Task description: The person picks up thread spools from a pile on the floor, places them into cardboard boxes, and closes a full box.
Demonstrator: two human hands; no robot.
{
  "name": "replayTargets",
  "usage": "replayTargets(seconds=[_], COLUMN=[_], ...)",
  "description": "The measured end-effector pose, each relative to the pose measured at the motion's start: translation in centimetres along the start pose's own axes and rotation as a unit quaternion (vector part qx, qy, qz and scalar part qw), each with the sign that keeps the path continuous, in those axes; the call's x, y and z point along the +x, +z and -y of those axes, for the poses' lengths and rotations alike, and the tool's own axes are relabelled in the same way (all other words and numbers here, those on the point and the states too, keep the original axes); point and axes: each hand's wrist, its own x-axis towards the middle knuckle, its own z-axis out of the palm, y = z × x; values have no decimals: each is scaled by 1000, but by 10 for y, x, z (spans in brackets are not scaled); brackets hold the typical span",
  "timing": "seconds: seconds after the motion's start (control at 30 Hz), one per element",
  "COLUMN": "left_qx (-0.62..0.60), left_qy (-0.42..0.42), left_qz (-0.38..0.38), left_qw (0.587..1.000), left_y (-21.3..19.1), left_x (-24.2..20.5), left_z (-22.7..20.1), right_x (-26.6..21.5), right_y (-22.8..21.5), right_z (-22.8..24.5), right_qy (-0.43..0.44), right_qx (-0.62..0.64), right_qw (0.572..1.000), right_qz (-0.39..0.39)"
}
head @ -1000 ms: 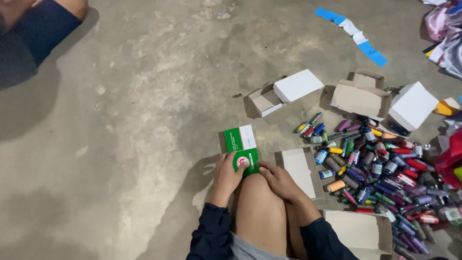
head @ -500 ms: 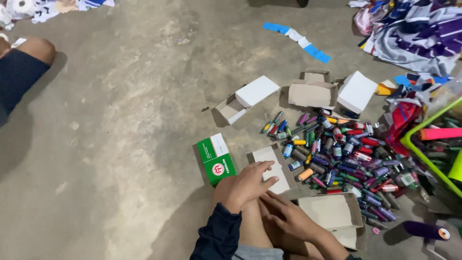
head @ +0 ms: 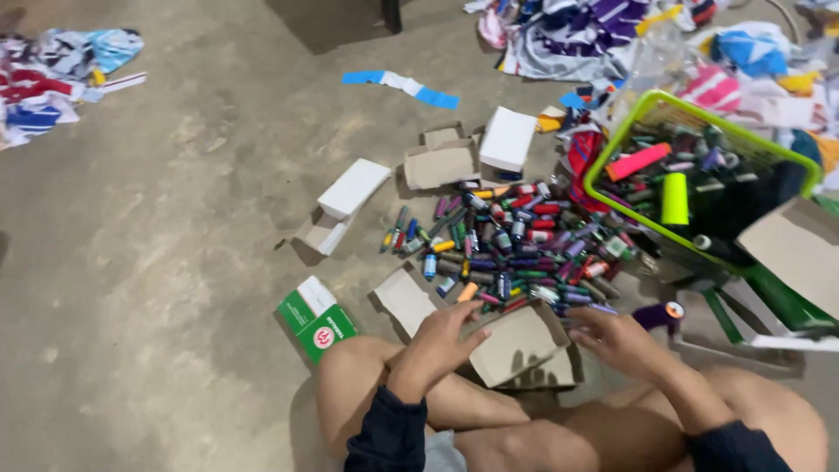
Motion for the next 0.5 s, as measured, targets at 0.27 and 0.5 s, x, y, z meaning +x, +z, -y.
replayTargets(seconds=[0.27,0.5], left_qx=[167,41], left_qy=[-8,31], left_qz=[15,-43], left_qw=[986,998], left_y=[141,136], left_x=[89,90], left_z=[114,95], right_x=[19,36], right_y=[43,57], right_z=[-59,-62], right_qy=[75,39], right_qx=[-4,-52], right_qw=[997,994], right_qz=[17,87])
